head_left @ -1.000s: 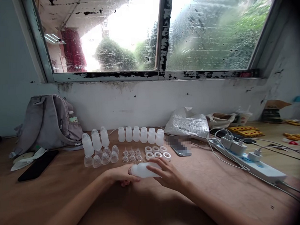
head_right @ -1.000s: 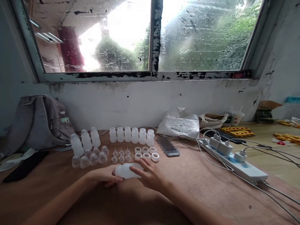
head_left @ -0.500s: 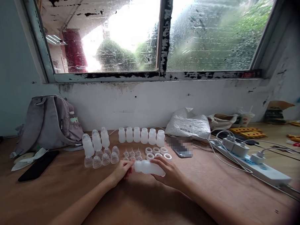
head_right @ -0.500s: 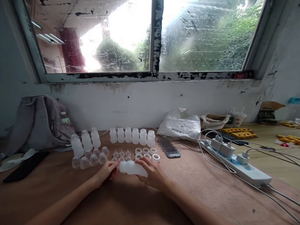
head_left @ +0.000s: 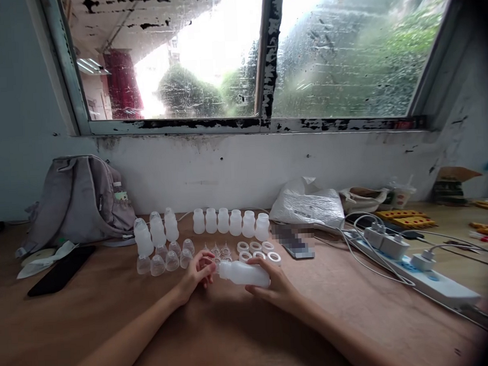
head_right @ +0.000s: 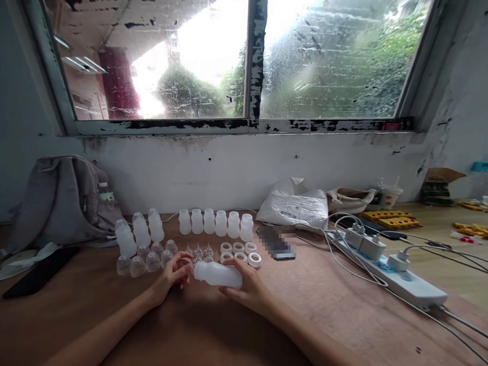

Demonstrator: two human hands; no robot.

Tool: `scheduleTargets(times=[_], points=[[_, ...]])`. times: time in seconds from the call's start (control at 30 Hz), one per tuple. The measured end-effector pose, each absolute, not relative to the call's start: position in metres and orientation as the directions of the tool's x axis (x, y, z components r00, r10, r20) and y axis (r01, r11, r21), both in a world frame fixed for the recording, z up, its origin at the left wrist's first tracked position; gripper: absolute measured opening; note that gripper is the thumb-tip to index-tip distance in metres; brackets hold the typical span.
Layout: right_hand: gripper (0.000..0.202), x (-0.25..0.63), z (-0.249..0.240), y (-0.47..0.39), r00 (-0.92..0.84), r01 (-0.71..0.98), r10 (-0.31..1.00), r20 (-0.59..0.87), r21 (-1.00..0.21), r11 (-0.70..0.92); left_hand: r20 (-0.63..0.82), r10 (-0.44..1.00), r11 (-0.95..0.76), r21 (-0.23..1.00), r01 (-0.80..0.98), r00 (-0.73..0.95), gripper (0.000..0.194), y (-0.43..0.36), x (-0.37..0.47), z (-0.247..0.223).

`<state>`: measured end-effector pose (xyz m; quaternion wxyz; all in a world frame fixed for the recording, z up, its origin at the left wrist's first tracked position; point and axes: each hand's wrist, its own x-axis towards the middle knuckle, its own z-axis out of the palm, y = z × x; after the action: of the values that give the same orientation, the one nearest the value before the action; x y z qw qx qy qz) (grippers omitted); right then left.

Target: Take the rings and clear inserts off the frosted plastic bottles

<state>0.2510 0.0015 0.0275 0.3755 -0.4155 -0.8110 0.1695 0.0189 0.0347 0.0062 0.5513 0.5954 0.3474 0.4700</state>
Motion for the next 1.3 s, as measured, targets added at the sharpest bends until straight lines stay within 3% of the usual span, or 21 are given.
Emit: scheduleTargets(times=[0.13,0.33,0.43,0.5,0.63,0.73,0.83,0.93,1.13,1.3], points=[[0.038,0.251,0.026,0.002,-0.394,0.522,0.806,0.442,-0.614,0.592,0.197,0.901,-0.189,0.980,-0.061,0.386,0.037,0.035,0.020,0.004],[0.036,0.251,0.029,0.001,-0.351,0.512,0.824,0.445,-0.646,0.567,0.186,0.964,-0.190,0.982,0.004,0.188,0.038,0.036,0.018,0.005],[0.036,0.251,0.031,0.003,-0.232,0.447,0.867,0.441,-0.743,0.498,0.293,0.956,-0.294,0.952,0.085,0.029,0.030,0.035,0.017,0.007],[0.037,0.251,0.031,0.004,-0.148,0.327,0.921,0.361,-0.861,0.390,0.378,0.926,-0.372,0.909,0.186,0.003,0.026,0.031,0.018,0.009],[0.037,0.251,0.027,0.007,-0.147,0.009,0.984,0.102,-0.994,0.105,0.512,0.837,-0.545,0.744,0.387,0.195,0.018,0.020,0.021,0.015],[0.043,0.250,0.021,0.010,-0.222,-0.150,0.974,-0.041,-0.986,-0.076,0.533,0.748,-0.663,0.583,0.470,0.394,0.017,0.014,0.023,0.017],[0.043,0.247,0.018,0.011,-0.283,-0.280,0.954,-0.094,-0.943,-0.177,0.503,0.693,-0.721,0.460,0.519,0.517,0.020,0.013,0.024,0.015],[0.036,0.242,0.018,0.009,-0.295,-0.337,0.952,-0.076,-0.924,-0.178,0.521,0.671,-0.740,0.423,0.524,0.527,0.026,0.011,0.026,0.013],[0.027,0.238,0.022,-0.001,-0.346,-0.308,0.938,0.037,-0.948,-0.076,0.619,0.746,-0.639,0.563,0.525,0.244,0.025,0.007,0.039,0.036],[0.030,0.236,0.023,-0.005,-0.332,-0.255,0.940,0.078,-0.967,-0.011,0.592,0.780,-0.583,0.570,0.579,0.203,0.027,0.017,0.056,0.072]])
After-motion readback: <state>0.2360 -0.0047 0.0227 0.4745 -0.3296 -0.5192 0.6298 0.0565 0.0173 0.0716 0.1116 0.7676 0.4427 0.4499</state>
